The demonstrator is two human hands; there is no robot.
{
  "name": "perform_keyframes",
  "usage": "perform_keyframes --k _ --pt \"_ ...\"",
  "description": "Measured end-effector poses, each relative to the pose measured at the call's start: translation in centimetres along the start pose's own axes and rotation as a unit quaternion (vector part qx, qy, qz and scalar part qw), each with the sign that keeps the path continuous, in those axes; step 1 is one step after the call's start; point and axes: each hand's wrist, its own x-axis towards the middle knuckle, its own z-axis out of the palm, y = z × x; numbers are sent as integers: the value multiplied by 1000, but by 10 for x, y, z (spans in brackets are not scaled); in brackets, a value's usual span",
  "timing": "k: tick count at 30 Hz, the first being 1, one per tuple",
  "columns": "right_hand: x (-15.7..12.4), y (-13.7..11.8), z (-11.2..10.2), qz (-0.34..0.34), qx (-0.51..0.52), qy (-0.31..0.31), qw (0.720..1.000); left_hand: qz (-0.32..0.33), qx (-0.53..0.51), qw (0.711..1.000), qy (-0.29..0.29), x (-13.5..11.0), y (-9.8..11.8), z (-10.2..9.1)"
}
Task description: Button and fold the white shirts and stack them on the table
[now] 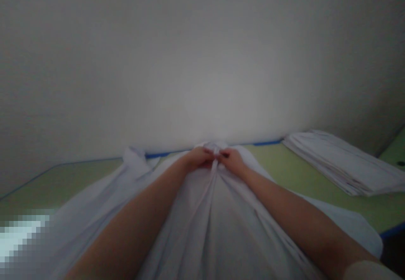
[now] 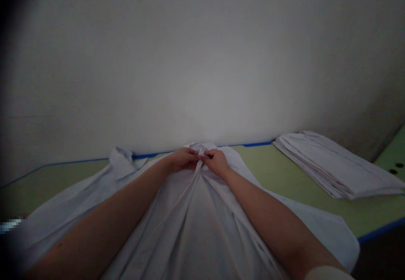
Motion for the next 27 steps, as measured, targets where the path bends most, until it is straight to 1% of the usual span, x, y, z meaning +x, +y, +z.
perform_keyframes --k 4,8,10,13,19,27 --pt "1 -5 -2 28 -2 2 1000 0 -15 1000 -4 -2 3 3" --pt "-1 -8 -3 34 27 -33 998 -8 -32 999 -23 -5 6 4" --pt "-1 -8 -3 33 43 -40 998 -10 -40 999 -27 -7 7 3" --pt "-1 -5 -1 36 49 -34 998 -9 -49 998 -24 -8 6 3" --pt "2 0 0 27 29 7 999 0 -56 997 -43 -5 2 1" --pt "0 0 -1 21 61 -9 998 3 -71 997 -36 -2 0 2"
